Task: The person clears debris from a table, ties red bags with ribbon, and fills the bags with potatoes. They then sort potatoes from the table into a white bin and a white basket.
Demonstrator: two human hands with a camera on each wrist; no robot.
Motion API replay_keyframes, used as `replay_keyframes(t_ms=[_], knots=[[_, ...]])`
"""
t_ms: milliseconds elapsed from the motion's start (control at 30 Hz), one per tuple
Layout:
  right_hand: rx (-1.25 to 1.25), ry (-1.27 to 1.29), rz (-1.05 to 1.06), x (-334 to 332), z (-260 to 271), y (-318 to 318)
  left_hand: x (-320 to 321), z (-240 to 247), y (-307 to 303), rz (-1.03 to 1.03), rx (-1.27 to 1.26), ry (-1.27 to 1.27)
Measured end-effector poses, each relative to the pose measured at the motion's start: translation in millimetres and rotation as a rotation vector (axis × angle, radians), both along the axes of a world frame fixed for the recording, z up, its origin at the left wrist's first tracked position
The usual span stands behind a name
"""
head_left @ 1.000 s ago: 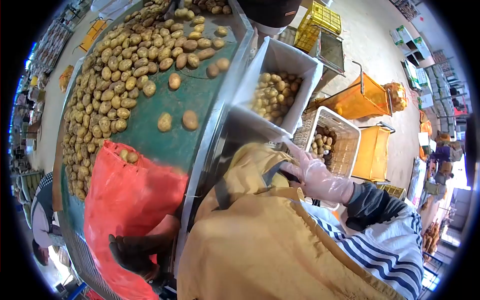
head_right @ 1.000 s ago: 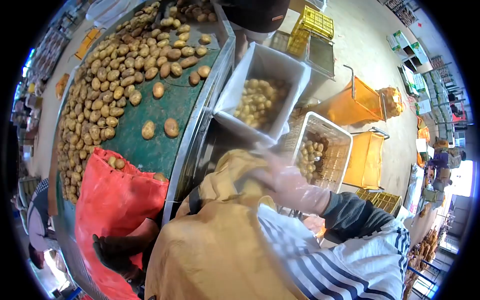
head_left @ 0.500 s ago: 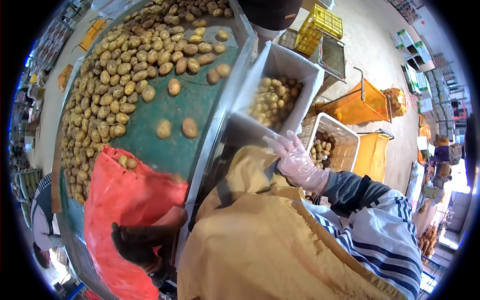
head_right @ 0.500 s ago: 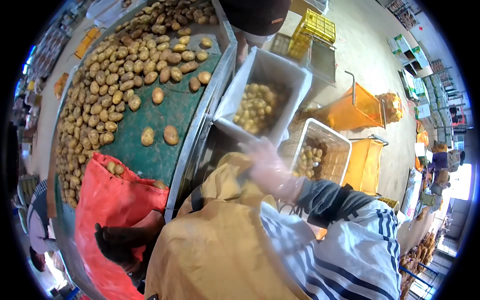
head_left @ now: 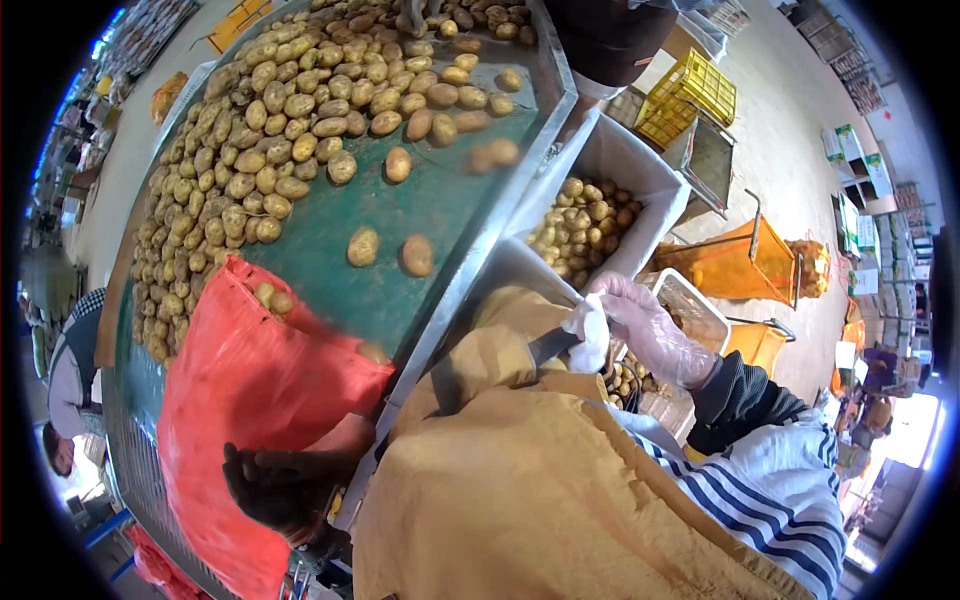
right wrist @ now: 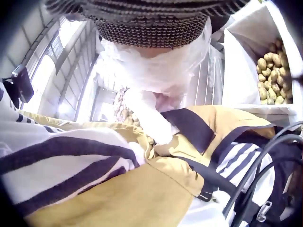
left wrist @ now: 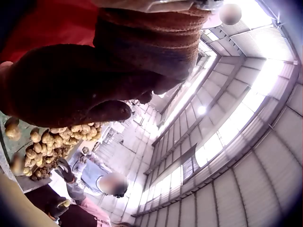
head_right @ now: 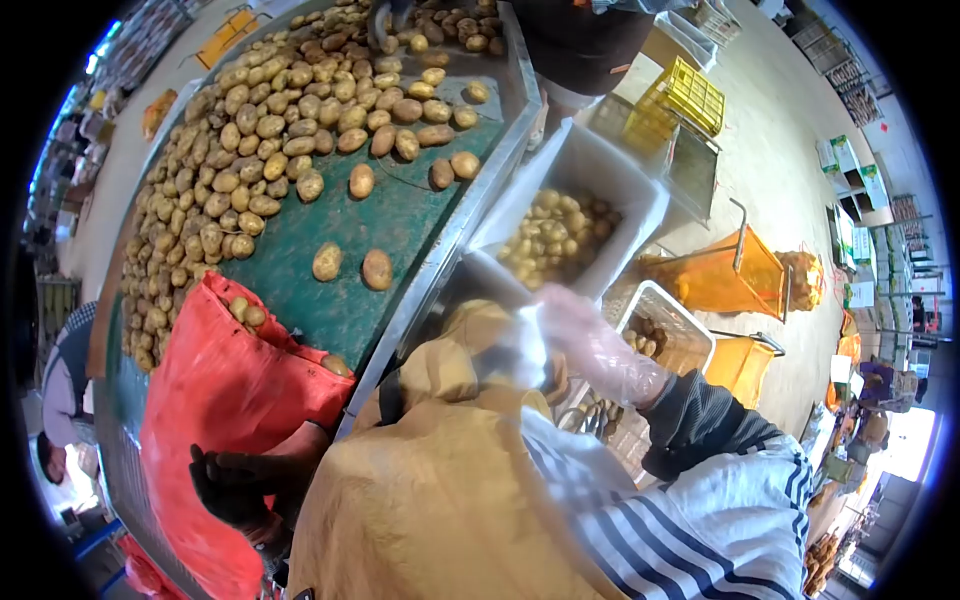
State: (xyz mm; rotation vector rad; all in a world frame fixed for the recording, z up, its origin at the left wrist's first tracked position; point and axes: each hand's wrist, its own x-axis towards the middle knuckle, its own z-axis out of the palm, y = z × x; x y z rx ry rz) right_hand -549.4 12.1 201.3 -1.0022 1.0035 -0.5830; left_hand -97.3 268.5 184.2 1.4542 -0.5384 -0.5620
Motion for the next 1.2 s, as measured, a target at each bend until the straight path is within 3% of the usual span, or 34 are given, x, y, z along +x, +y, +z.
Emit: replay_keyframes(t_ms=[67, 100, 200, 233, 333, 433, 500, 567, 600, 667, 767, 800, 900, 967, 1033, 1100, 1200], knots=[[0.242, -0.189, -0.157, 10, -4, -7, -1, 2, 2, 0.032, 0.05, -0.072], [-0.014, 0.039, -0.045, 13, -11, -10, -5, 3, 3, 0.08, 0.063, -0.083], [0.035, 0.279, 0.04, 26, 10, -26, -22, 9, -3, 0.154, 0.129, -0.243], [-0.091, 0.296, 0.049, 29, 6, -31, -25, 10, -4, 0.167, 0.154, -0.316], [0.036, 0.155, 0.055, 46, 19, -51, -24, 23, -10, 0.249, -0.226, 0.439], [-0.041, -0.062, 0.05, 77, 35, -69, -6, 17, -12, -0.182, -0.266, 0.418], [-0.038, -0.193, 0.035, 113, 48, -80, -11, 29, -36, -0.195, 0.114, -0.614], [0.006, -0.29, 0.211, 138, 62, -97, -20, 42, -62, -0.228, 0.281, -0.83], [0.041, -0.407, 0.32, 151, 65, -104, -24, 47, -74, -0.278, 0.214, -0.544], [0.093, -0.462, 0.272, 184, 75, -99, -38, 62, -91, -0.325, 0.173, -0.154], [0.317, -0.695, 0.366, 223, 71, -97, -60, 104, -114, -0.371, 0.24, 0.114], [0.389, -0.754, 0.395, 235, 74, -95, -63, 117, -121, -0.405, 0.247, 0.17], [0.198, -0.628, 0.535, 251, 74, -93, -64, 125, -119, -0.435, 0.249, 0.278], [0.039, -0.363, 0.471, 265, 88, -87, -60, 127, -115, -0.459, 0.218, 0.358], [-0.276, -0.295, 0.353, 293, 70, -84, -56, 120, -110, -0.472, 0.196, 0.342], [-0.195, -0.428, 0.308, 305, 68, -75, -58, 127, -107, -0.475, 0.19, 0.412], [-0.233, -0.342, 0.41, 312, 90, -65, -50, 125, -108, -0.474, 0.162, 0.302]])
